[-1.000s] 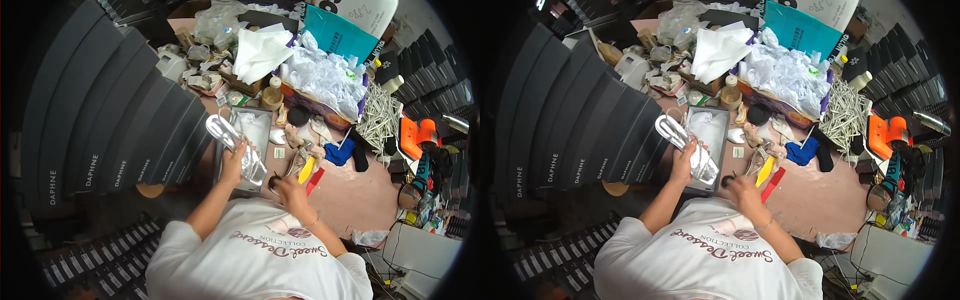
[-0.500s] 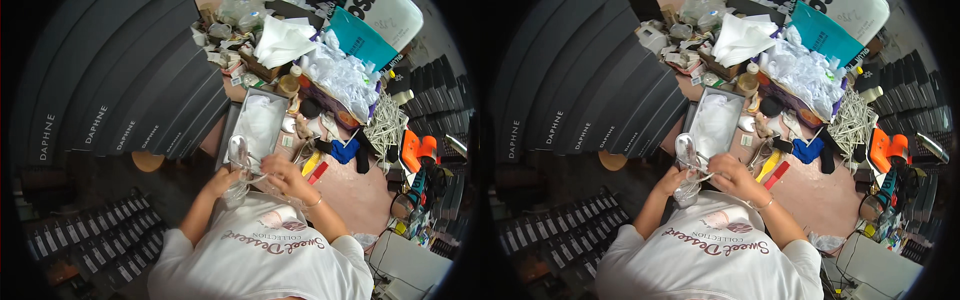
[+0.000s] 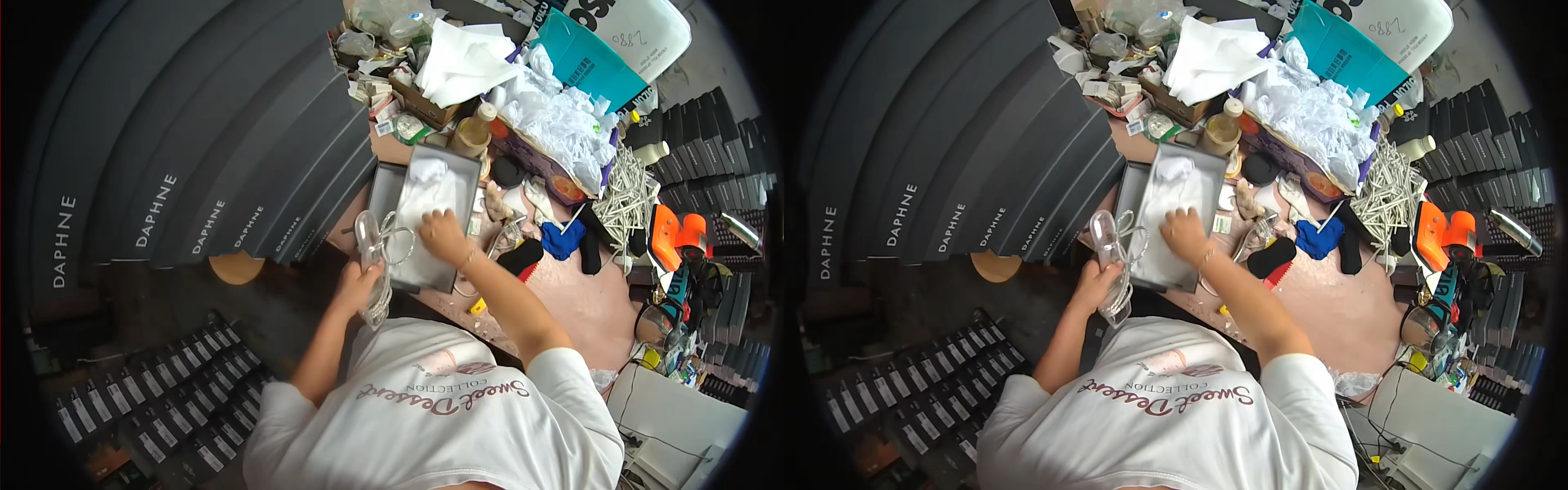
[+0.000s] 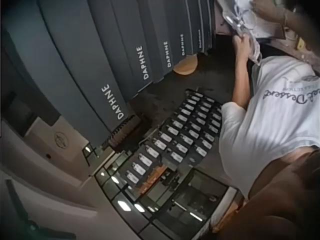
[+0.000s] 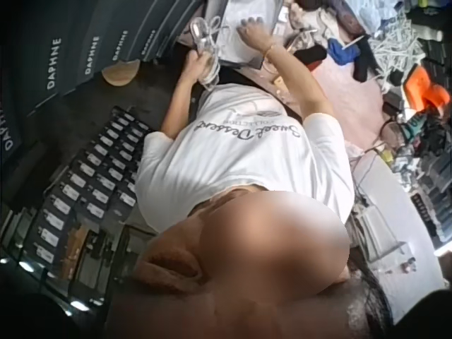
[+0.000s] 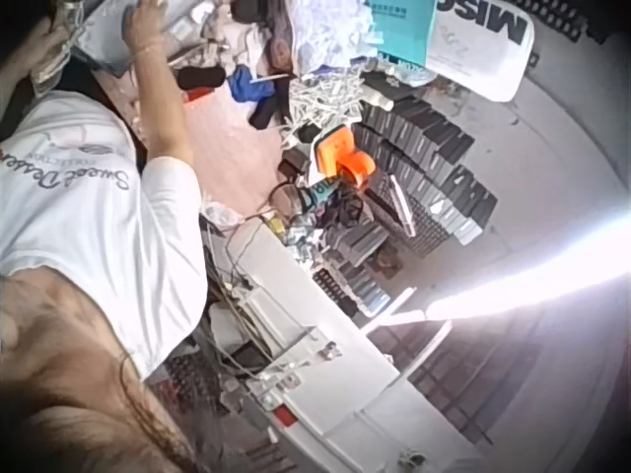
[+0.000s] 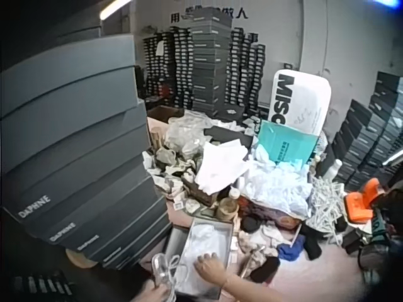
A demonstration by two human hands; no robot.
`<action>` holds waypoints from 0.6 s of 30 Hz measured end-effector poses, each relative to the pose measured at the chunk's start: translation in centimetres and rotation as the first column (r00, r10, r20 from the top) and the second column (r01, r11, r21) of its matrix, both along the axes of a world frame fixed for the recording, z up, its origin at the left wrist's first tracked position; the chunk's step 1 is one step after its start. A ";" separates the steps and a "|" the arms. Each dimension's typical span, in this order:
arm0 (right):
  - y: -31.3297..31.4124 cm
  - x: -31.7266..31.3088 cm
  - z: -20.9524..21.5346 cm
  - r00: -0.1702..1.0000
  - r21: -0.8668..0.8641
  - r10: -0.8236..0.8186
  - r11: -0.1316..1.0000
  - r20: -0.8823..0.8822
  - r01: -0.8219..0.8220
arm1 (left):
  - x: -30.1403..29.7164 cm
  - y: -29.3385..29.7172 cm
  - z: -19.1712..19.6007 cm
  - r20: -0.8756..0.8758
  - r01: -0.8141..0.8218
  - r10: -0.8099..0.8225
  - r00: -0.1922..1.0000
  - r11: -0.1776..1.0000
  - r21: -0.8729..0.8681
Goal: Wrapping shoes in tissue paper and placing them into a shoebox.
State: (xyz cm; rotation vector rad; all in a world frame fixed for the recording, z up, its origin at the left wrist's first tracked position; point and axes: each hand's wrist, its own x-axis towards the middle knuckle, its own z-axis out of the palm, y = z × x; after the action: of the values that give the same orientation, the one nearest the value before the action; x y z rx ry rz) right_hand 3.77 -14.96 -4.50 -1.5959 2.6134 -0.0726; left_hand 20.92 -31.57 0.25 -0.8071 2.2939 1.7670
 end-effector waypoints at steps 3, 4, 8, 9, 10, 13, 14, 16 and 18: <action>1.3 3.1 2.2 0.992 0.010 0.054 0.998 0.115 -0.055 | 0.1 0.2 0.6 -0.082 -0.132 0.197 0.977 0.858 0.497; 1.6 3.5 2.8 0.987 -0.097 0.008 0.995 0.162 0.008 | -0.7 0.1 1.5 -0.032 -0.163 0.236 0.971 0.756 0.634; 4.9 3.4 7.9 0.975 -0.548 -0.102 0.813 0.199 0.197 | -1.5 0.6 2.1 0.003 -0.171 0.256 0.967 0.637 0.752; 6.6 3.5 7.8 0.947 -0.551 -0.152 0.783 0.283 0.290 | -1.7 0.8 2.7 -0.001 -0.149 0.232 0.973 0.629 0.763; 8.6 3.4 7.6 0.910 -0.545 -0.201 0.747 0.362 0.382 | -2.0 1.0 3.0 0.007 -0.132 0.200 0.980 0.618 0.775; 14.9 2.8 8.1 0.901 -0.165 -0.220 0.940 0.374 0.298 | -2.3 2.0 1.6 -0.025 -0.052 0.109 0.994 0.648 0.760; 16.6 3.0 8.8 0.910 -0.030 -0.196 0.975 0.364 0.222 | -2.4 2.4 1.2 -0.034 -0.029 0.083 0.996 0.662 0.749; 16.7 2.1 11.4 0.884 0.084 -0.226 0.974 0.409 0.210 | -3.1 3.2 1.0 -0.056 0.031 0.014 0.998 0.693 0.721; 13.4 -0.3 16.2 0.796 0.062 -0.307 0.944 0.521 0.324 | -2.9 3.8 0.8 0.006 -0.028 0.035 0.999 0.675 0.737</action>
State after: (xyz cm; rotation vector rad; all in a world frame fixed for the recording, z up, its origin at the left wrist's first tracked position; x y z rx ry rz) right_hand 3.49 -1.56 11.74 -0.9373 2.3965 -0.4984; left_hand 18.00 -27.75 1.03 -0.6544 1.3062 2.4207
